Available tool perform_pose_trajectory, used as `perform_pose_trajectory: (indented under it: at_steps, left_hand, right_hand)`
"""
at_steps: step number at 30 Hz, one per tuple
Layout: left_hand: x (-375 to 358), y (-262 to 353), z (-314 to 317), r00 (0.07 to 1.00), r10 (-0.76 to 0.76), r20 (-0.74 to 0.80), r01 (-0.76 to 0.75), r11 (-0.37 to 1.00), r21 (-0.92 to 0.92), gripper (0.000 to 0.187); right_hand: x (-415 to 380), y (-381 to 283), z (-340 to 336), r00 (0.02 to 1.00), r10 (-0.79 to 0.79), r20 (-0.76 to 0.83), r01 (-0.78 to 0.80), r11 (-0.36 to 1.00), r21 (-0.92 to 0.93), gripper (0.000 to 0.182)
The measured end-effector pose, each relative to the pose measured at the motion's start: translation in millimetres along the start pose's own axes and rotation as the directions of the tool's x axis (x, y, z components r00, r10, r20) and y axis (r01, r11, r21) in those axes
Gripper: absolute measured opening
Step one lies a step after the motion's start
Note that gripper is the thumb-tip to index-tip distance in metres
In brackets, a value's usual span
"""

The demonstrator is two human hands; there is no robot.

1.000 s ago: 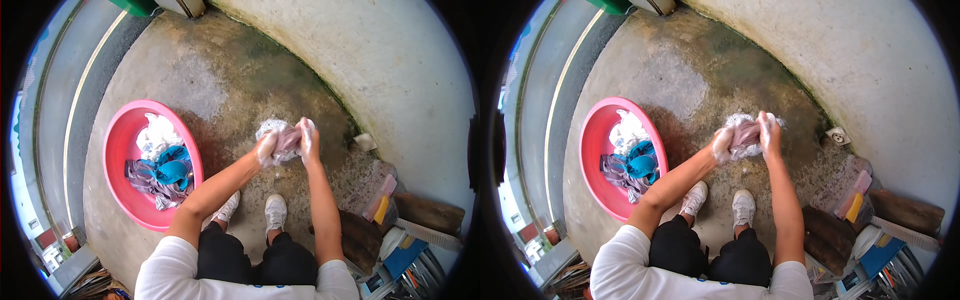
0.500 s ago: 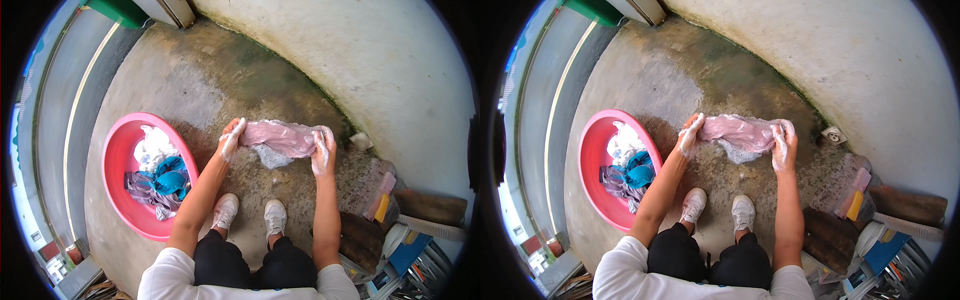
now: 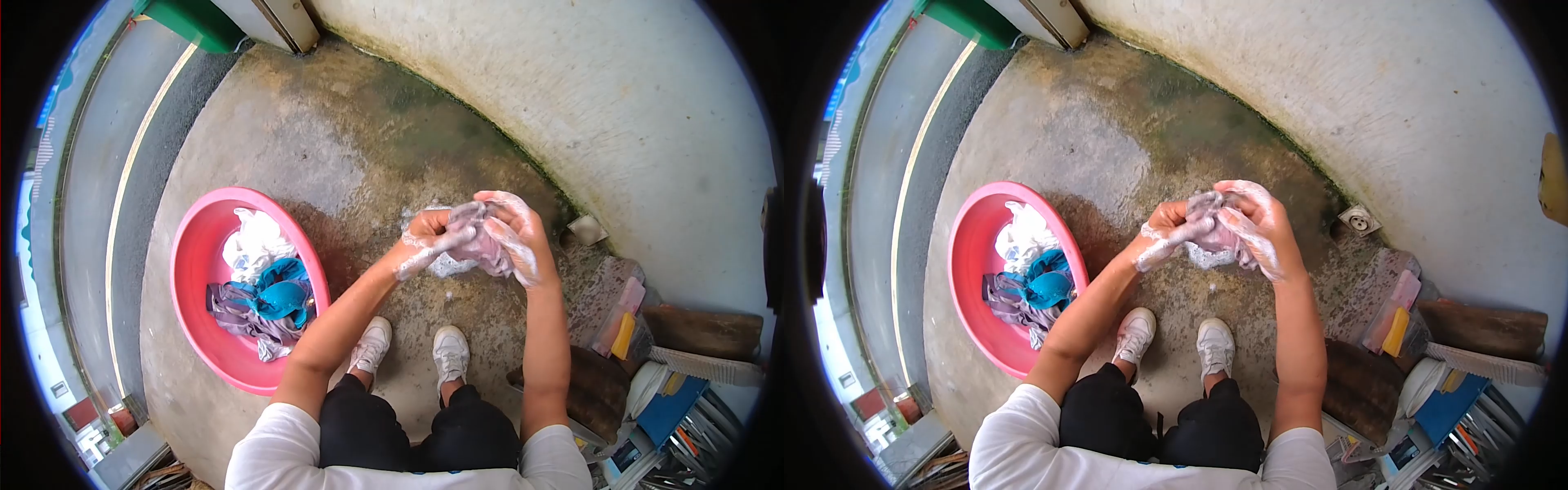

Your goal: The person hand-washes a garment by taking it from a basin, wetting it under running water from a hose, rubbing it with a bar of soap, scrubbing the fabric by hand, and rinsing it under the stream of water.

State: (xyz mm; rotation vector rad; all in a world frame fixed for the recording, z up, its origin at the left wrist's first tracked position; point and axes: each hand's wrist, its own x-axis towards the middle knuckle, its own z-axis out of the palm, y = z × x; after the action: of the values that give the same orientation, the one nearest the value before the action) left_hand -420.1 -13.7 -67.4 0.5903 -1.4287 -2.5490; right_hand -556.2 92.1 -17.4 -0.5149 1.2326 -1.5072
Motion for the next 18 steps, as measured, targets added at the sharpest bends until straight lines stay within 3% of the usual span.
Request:
perform_pose_trajectory:
  at_steps: [2,4,6,7,9,12,13,18]
  left_hand:
    - [0.6,-13.8,-6.5,0.999,-0.043,-0.027,0.037,0.981,-0.190,0.020]
    - [1.8,-18.1,-8.8,0.998,-0.051,-0.048,0.030,0.932,-0.362,0.020]
    - [1.6,-16.3,-6.0,0.997,-0.029,-0.070,-0.011,0.859,-0.512,0.020]
    - [0.1,-15.6,-6.0,0.996,-0.054,-0.078,0.001,0.826,-0.564,0.022]
    - [-2.3,-10.0,-0.8,0.981,-0.099,-0.165,-0.014,0.818,-0.575,0.016]
    - [-3.0,-14.6,1.5,0.961,-0.126,-0.247,-0.039,0.821,-0.570,0.013]
    - [-2.6,-18.9,0.9,0.956,-0.125,-0.266,-0.049,0.824,-0.565,0.013]
    - [-4.6,-33.9,-3.6,0.971,-0.139,-0.197,-0.021,0.765,-0.643,0.020]
  right_hand:
    - [-4.4,5.8,-7.7,0.999,-0.012,-0.052,0.010,0.999,-0.033,0.039]
    - [-3.6,30.9,-24.2,0.994,0.105,-0.025,-0.107,0.990,-0.087,0.039]
    - [-2.4,48.1,-25.2,0.996,0.039,-0.086,-0.046,0.996,-0.079,0.032]
    - [-1.2,51.8,-23.7,0.994,0.007,-0.106,-0.004,1.000,0.031,0.031]
    - [1.1,58.0,-17.2,0.986,-0.047,-0.159,0.086,0.966,0.245,0.029]
    - [8.1,70.7,-11.5,0.950,-0.020,-0.311,0.094,0.970,0.225,0.025]
    - [12.0,74.5,-6.2,0.933,-0.119,-0.341,0.197,0.959,0.205,0.029]
    - [15.9,69.9,7.1,0.894,-0.144,-0.424,0.219,0.967,0.132,0.024]
